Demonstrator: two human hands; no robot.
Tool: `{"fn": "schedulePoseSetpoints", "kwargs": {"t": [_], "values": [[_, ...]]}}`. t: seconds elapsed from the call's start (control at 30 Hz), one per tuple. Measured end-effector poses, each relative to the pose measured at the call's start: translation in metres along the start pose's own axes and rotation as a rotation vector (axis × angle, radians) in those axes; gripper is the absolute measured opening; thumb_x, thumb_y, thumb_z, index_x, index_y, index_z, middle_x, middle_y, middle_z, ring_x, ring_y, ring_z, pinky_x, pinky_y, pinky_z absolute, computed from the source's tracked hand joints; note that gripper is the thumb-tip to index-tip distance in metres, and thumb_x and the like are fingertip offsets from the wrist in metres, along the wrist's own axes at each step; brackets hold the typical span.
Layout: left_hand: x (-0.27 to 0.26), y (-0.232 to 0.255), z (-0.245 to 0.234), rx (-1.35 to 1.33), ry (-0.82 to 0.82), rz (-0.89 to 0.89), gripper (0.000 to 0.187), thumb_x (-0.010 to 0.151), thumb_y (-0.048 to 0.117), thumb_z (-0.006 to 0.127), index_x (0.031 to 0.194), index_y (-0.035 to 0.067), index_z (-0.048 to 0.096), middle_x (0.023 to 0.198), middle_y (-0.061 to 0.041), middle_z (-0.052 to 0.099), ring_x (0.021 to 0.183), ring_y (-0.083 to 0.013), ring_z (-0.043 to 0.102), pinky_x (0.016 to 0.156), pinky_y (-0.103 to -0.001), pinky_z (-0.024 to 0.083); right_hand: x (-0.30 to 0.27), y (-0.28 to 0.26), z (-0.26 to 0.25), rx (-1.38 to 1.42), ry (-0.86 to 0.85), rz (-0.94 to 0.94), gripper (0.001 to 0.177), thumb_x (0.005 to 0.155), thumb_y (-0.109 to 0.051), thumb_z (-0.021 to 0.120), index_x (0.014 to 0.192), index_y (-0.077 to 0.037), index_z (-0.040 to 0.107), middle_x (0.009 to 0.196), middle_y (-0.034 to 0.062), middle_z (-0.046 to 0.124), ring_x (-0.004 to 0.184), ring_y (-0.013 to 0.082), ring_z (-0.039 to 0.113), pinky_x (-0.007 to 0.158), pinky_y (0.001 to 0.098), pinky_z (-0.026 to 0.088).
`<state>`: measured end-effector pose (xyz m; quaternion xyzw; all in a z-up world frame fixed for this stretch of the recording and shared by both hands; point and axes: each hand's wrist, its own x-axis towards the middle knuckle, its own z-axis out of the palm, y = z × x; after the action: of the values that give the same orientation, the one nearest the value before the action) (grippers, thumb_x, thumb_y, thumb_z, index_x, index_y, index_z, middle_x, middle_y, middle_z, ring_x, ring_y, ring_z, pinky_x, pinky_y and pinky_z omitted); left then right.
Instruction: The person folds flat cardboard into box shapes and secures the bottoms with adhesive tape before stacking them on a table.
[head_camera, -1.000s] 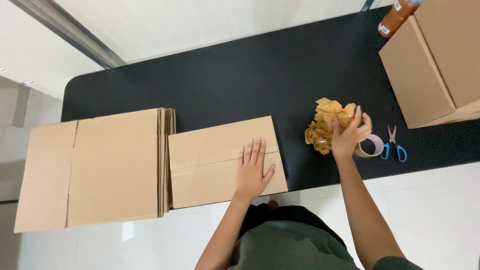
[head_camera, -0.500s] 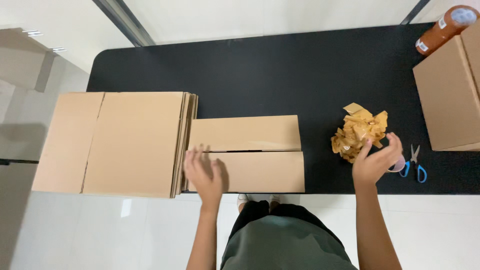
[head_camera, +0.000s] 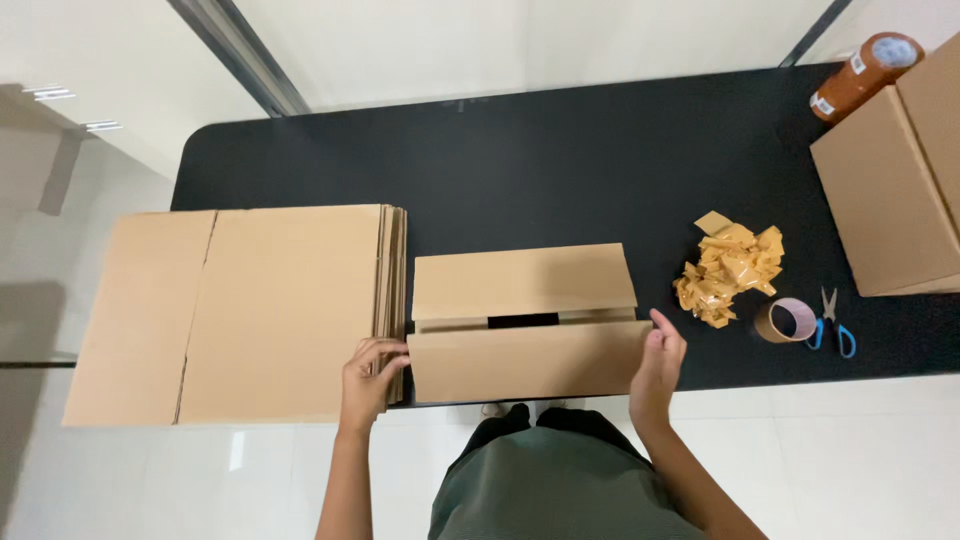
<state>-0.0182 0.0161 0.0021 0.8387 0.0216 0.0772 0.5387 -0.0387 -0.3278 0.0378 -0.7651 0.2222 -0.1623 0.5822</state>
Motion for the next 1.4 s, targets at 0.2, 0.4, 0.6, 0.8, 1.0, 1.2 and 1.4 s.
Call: {"fn": "schedulePoseSetpoints", "kwargs": {"t": [0.2,0.4,0.6,0.8,1.0,1.2,1.4], "values": [[0.019,0.032,-0.005,-0.257,-0.48,0.134,0.032,0.065,0.038,0.064,0.071,0.008,0.073,0.084,-0.011,0.073,0.092,-0.0318,0.062,0.087,-0.047,0.042,0.004,0.047,0.004,0.621,0.254,-0.097,0.059,0.098,-0.043,0.014,0.046,-0.015,0.016,0.053,0.0014,0.013,0.042,0.0151,0.021,0.045,0.0233,0.021],[0.036,0.077,0.028,0.092,-0.858,0.613,0.038,0.092,0.038,0.04,0.103,0.01,0.063,0.115,-0.012,0.06,0.117,-0.0321,0.047,0.101,-0.054,0.029,-0.001,0.066,0.003,0.716,0.303,-0.243,0.059,0.097,-0.044,0.015,0.045,-0.016,0.015,0.05,-0.0002,0.01,0.04,0.0129,0.016,0.041,0.0212,0.017],[0.035,0.022,0.071,0.236,-0.728,1.084,0.033,0.094,0.033,0.041,0.079,0.009,0.058,0.069,-0.003,0.052,0.081,-0.0199,0.057,0.101,-0.041,0.034,-0.007,0.057,0.006,0.687,0.383,-0.259,0.059,0.097,-0.042,0.019,0.044,-0.016,0.015,0.05,-0.0004,0.009,0.038,0.0134,0.02,0.04,0.0218,0.016],[0.028,-0.029,0.062,0.112,-0.305,1.15,0.032,0.088,0.036,0.045,0.067,0.013,0.056,0.075,-0.003,0.057,0.083,-0.0224,0.061,0.092,-0.044,0.045,-0.004,0.063,0.005,0.698,0.385,-0.278,0.059,0.096,-0.04,0.019,0.043,-0.015,0.016,0.048,0.0006,0.009,0.037,0.0149,0.02,0.04,0.0224,0.016],[0.014,0.011,0.0,-0.102,-0.019,0.858,0.04,0.093,0.033,0.033,0.077,0.007,0.058,0.105,-0.015,0.053,0.11,-0.0331,0.049,0.1,-0.054,0.034,-0.009,0.05,0.001,0.742,0.262,-0.16,0.052,0.09,-0.034,0.032,0.043,-0.013,0.028,0.052,0.001,0.021,0.05,0.0139,0.025,0.051,0.026,0.019],[-0.01,0.047,-0.026,-0.068,-0.027,0.595,0.042,0.093,0.037,0.032,0.101,0.008,0.063,0.126,-0.016,0.045,0.122,-0.0337,0.04,0.105,-0.049,0.031,0.039,0.036,-0.052,0.462,-0.199,-0.188,0.063,0.104,-0.049,0.026,0.063,-0.01,0.054,0.072,0.003,0.052,0.081,0.0182,0.049,0.091,0.0345,0.034],[-0.013,0.119,-0.012,0.243,-0.149,0.682,0.028,0.085,0.022,0.054,0.109,0.007,0.056,0.117,-0.012,0.054,0.11,-0.0287,0.05,0.098,-0.05,0.035,0.087,-0.072,0.0,-0.418,-0.972,-0.299,0.03,0.084,-0.031,0.049,0.102,-0.018,0.07,0.106,0.0006,0.069,0.1,0.0147,0.062,0.091,0.0323,0.045]]}}
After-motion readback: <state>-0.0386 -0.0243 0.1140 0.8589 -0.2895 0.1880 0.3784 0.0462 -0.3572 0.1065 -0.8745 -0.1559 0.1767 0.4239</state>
